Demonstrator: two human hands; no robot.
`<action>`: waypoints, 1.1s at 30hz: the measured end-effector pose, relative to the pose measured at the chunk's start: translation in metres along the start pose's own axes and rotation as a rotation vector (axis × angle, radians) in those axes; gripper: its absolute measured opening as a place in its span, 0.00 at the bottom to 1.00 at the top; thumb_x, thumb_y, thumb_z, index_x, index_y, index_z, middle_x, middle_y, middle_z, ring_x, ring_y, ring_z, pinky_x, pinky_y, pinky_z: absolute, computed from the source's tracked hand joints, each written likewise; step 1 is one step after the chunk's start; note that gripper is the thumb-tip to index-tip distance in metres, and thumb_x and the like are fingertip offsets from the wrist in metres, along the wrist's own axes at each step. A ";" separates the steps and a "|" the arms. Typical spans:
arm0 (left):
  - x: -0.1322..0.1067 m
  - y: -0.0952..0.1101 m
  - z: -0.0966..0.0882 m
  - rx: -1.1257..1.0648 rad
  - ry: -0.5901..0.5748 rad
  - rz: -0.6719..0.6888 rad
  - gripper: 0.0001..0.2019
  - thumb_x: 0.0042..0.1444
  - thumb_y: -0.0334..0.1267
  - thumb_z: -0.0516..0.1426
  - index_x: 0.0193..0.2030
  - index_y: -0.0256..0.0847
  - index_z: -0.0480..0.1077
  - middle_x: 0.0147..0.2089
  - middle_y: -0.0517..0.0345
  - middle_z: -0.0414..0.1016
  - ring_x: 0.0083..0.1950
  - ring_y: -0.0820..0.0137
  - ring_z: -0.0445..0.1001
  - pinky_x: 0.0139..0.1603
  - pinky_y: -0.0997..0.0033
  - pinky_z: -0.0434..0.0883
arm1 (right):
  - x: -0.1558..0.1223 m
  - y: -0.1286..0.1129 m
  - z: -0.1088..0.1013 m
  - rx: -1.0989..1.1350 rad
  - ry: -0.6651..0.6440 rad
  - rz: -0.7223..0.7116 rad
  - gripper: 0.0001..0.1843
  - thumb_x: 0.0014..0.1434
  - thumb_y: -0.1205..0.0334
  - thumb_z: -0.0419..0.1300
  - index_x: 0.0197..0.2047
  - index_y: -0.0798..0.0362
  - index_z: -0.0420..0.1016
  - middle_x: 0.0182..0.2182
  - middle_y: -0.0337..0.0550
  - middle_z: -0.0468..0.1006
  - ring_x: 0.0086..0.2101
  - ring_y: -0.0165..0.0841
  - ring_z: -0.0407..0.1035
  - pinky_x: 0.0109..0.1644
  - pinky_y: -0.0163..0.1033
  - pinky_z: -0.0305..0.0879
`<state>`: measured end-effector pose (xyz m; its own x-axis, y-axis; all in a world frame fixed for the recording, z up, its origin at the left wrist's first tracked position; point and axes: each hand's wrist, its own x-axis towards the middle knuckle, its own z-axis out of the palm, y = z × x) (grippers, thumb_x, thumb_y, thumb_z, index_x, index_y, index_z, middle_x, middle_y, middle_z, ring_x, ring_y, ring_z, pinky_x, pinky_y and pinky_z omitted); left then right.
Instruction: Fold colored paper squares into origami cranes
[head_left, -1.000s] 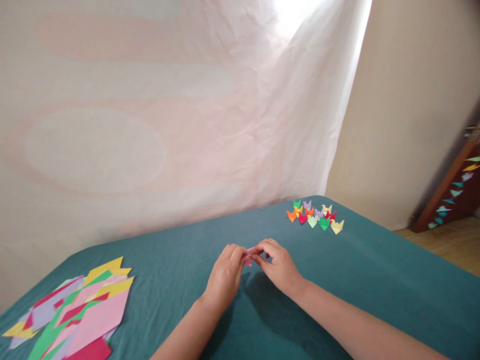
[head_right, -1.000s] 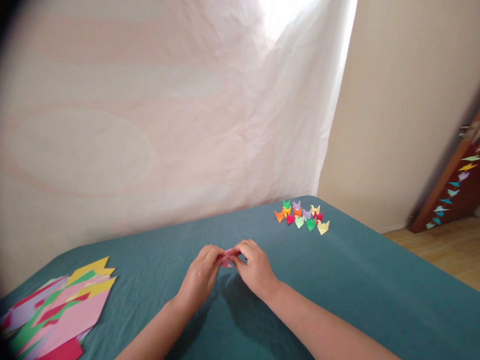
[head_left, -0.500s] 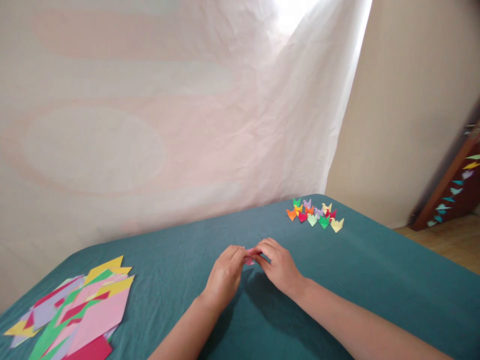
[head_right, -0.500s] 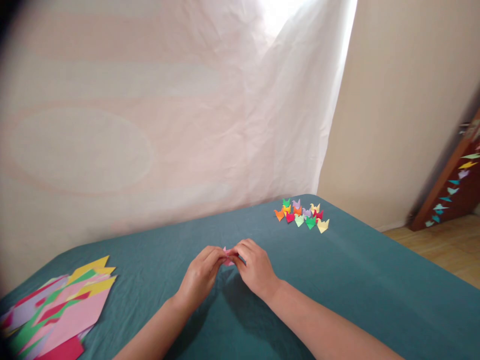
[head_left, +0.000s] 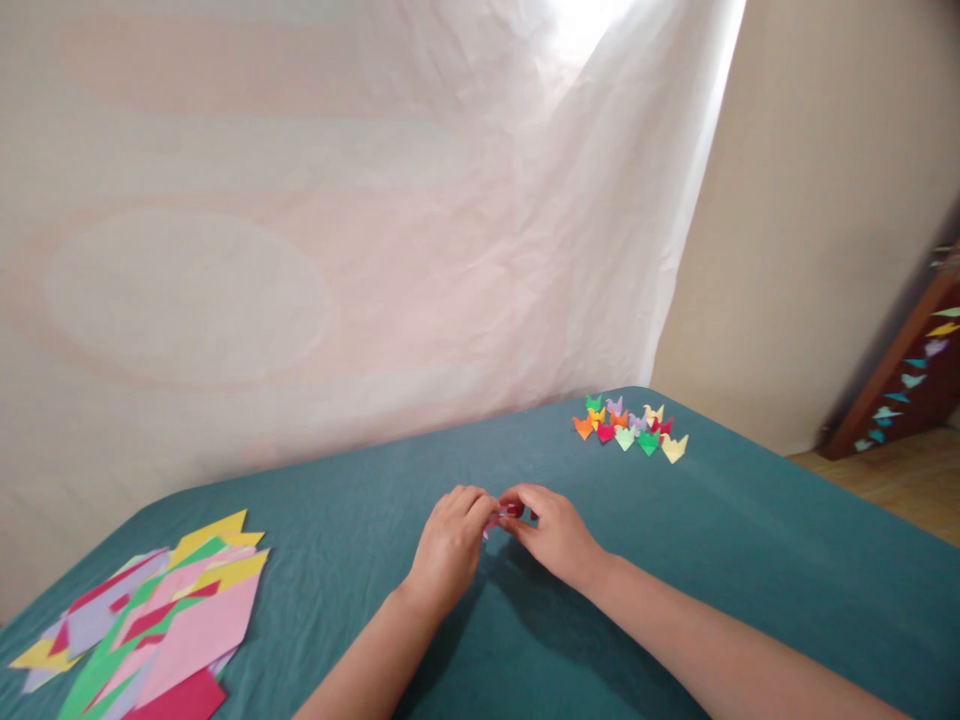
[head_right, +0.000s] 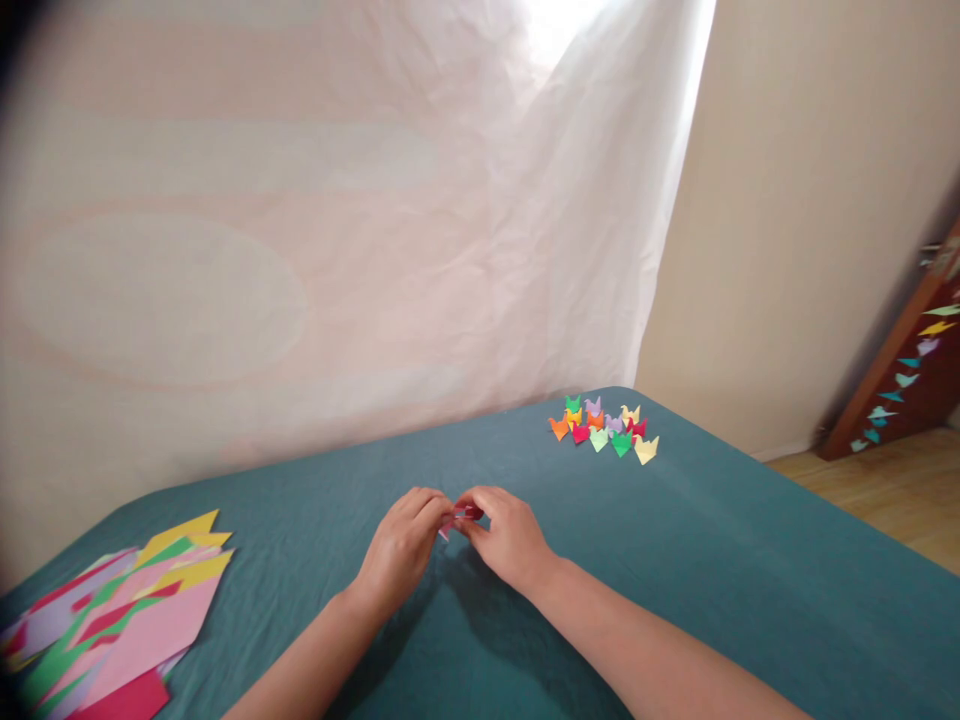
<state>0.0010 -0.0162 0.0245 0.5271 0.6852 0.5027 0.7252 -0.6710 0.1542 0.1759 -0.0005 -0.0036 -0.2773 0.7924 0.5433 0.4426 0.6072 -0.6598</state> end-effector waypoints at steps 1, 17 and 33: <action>0.000 0.001 0.000 -0.014 0.009 -0.001 0.09 0.62 0.30 0.47 0.37 0.39 0.67 0.36 0.53 0.69 0.39 0.66 0.67 0.40 0.66 0.66 | 0.000 0.001 0.001 0.025 0.001 0.015 0.05 0.56 0.60 0.60 0.36 0.51 0.74 0.30 0.40 0.77 0.32 0.32 0.69 0.38 0.36 0.64; -0.001 -0.011 0.010 -0.275 0.182 -0.261 0.05 0.57 0.37 0.57 0.40 0.42 0.71 0.38 0.57 0.73 0.42 0.66 0.70 0.45 0.67 0.66 | 0.002 0.004 0.004 0.209 0.038 0.212 0.08 0.56 0.56 0.61 0.32 0.52 0.75 0.26 0.37 0.76 0.27 0.29 0.67 0.31 0.32 0.60; 0.000 -0.009 0.005 -0.270 0.160 -0.232 0.12 0.62 0.36 0.50 0.31 0.41 0.72 0.33 0.57 0.72 0.39 0.68 0.69 0.43 0.69 0.65 | -0.002 0.001 0.001 -0.040 0.043 -0.099 0.09 0.62 0.58 0.56 0.39 0.50 0.75 0.34 0.43 0.76 0.37 0.35 0.68 0.44 0.38 0.63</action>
<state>-0.0028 -0.0085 0.0187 0.2717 0.7892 0.5508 0.6629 -0.5684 0.4873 0.1756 -0.0014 -0.0054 -0.2851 0.7251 0.6268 0.4491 0.6788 -0.5809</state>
